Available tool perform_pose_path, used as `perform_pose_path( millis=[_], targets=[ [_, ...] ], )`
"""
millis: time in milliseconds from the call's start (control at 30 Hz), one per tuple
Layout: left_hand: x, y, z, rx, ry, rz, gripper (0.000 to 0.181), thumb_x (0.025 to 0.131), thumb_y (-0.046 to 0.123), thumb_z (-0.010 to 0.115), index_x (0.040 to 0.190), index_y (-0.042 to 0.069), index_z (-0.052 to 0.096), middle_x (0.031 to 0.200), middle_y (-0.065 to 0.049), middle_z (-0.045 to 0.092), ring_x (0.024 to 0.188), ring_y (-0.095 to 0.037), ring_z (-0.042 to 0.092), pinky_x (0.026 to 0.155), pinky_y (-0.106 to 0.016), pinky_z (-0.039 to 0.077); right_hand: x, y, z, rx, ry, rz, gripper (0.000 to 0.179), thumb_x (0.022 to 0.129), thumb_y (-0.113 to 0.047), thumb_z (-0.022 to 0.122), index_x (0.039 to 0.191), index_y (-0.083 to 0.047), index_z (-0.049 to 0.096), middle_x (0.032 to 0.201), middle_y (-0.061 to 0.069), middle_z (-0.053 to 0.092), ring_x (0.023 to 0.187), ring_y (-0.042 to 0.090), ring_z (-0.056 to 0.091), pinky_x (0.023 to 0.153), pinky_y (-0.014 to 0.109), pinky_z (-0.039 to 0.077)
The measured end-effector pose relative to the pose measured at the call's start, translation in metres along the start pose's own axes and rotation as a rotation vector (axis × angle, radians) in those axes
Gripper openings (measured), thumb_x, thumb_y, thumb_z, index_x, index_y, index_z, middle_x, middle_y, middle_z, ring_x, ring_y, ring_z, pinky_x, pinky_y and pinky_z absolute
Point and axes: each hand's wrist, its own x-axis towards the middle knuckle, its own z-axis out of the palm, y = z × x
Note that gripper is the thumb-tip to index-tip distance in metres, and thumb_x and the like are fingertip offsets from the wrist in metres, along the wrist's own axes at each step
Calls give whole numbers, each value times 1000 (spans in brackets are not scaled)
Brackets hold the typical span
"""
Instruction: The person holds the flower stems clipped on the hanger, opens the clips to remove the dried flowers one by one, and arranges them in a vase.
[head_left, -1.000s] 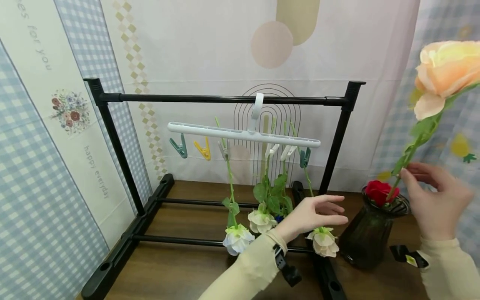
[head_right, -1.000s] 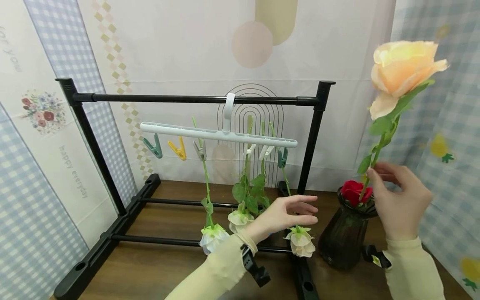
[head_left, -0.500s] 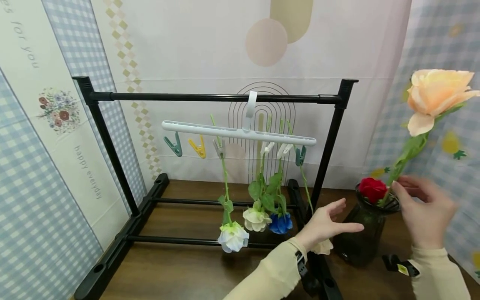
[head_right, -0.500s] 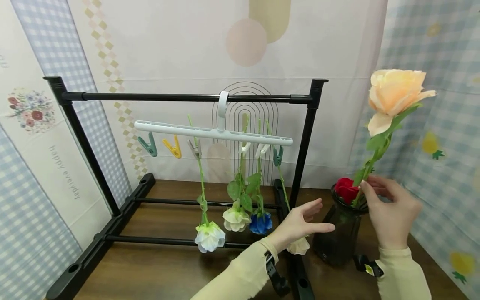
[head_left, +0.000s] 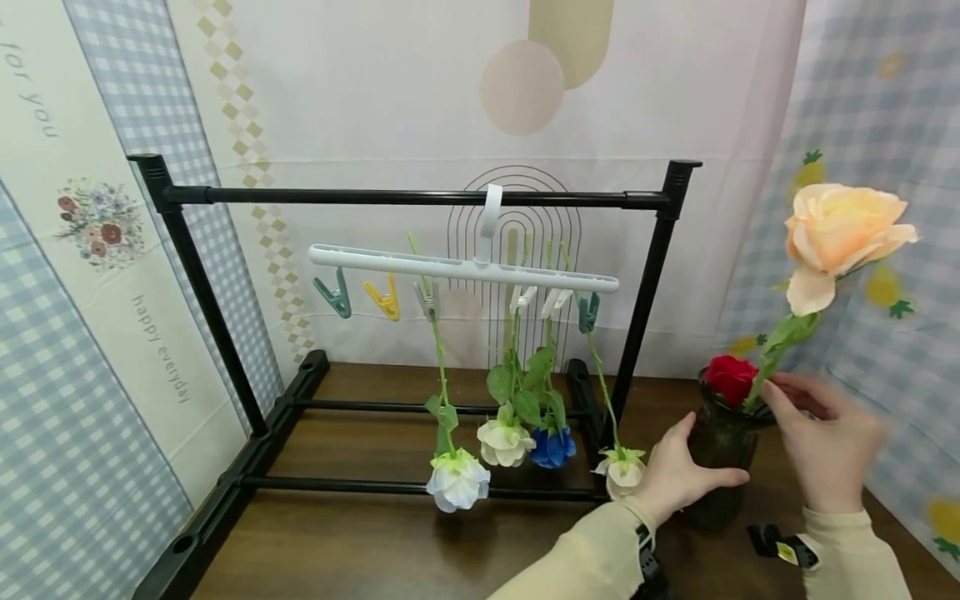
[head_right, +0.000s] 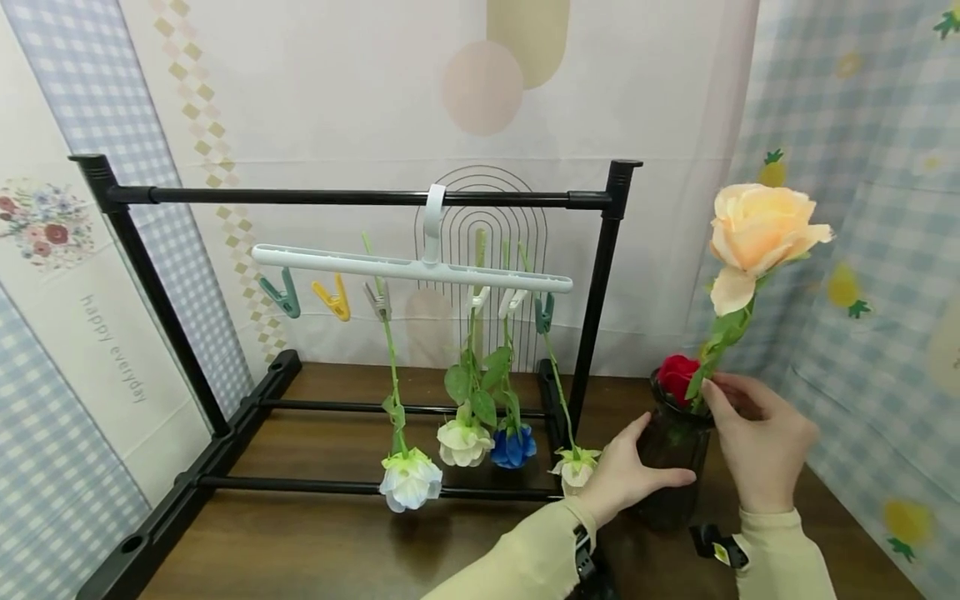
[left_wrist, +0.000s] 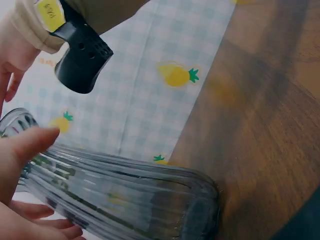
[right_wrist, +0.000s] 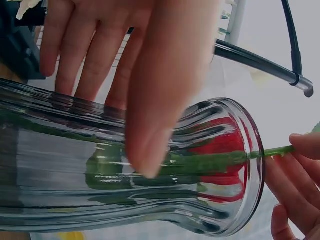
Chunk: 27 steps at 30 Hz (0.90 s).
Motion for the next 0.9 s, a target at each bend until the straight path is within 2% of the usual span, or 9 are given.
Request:
perform_pose_path(
  millis=[100,167,267,400,500,633,800,833,900],
  targets=[
    [2,-1,6,38,59,28,72,67,41,75,129,32,38,127,13,46,114,-7,48,87,-27,46,-2,-1,0,-41,-43,23,18,74,-14,72,85,0,71,65,-43,50,57,-21,49,50,3,35],
    [4,-4,10,57,93,62,69,69,40,75,127,32,38,124,12,47,112,-6,49,85,-25,46,-4,-2,0,-71,-72,6,17,74,-14,71,85,-1,72,65,-45,48,57,-24,47,49,2,34],
    [6,-12,17,69,151,107,66,70,36,75,125,30,39,121,12,46,111,-5,49,85,-22,45,-6,-2,2,-110,-96,-63,14,72,-13,72,82,-3,72,67,-48,44,58,-28,44,53,0,33],
    [7,-17,23,60,201,113,64,71,35,74,124,29,41,121,13,45,111,-4,48,86,-21,44,-4,-4,3,-170,-115,-137,12,69,-14,75,79,-7,73,66,-51,39,57,-31,39,52,2,30],
    [7,-18,24,53,211,111,62,71,35,74,123,28,42,121,13,45,110,-4,49,86,-21,44,-1,-6,4,-203,-156,-99,13,70,-18,75,80,-10,74,63,-51,38,54,-29,39,50,5,30],
    [7,-18,23,54,219,128,62,71,33,75,123,25,44,118,12,46,109,-4,49,86,-20,44,1,-8,3,-258,-222,-3,17,73,-25,72,84,-12,74,58,-50,37,50,-25,39,48,10,32],
    [6,-20,24,75,220,154,61,71,33,74,123,25,43,117,12,46,108,-4,50,85,-19,44,2,-6,4,-312,-272,-14,21,76,-27,68,88,-11,73,59,-51,35,49,-25,37,48,13,32],
    [6,-20,24,82,218,160,61,71,34,74,123,25,43,118,11,46,109,-4,50,85,-19,44,2,-5,4,-325,-276,-24,21,77,-28,68,88,-10,73,60,-48,38,50,-25,35,49,13,32],
    [6,-22,23,96,214,171,62,72,34,73,124,25,42,119,11,45,109,-4,49,85,-19,44,3,-4,6,-342,-282,-44,22,77,-27,67,89,-10,72,60,-33,55,51,-27,33,49,13,32]
  ],
)
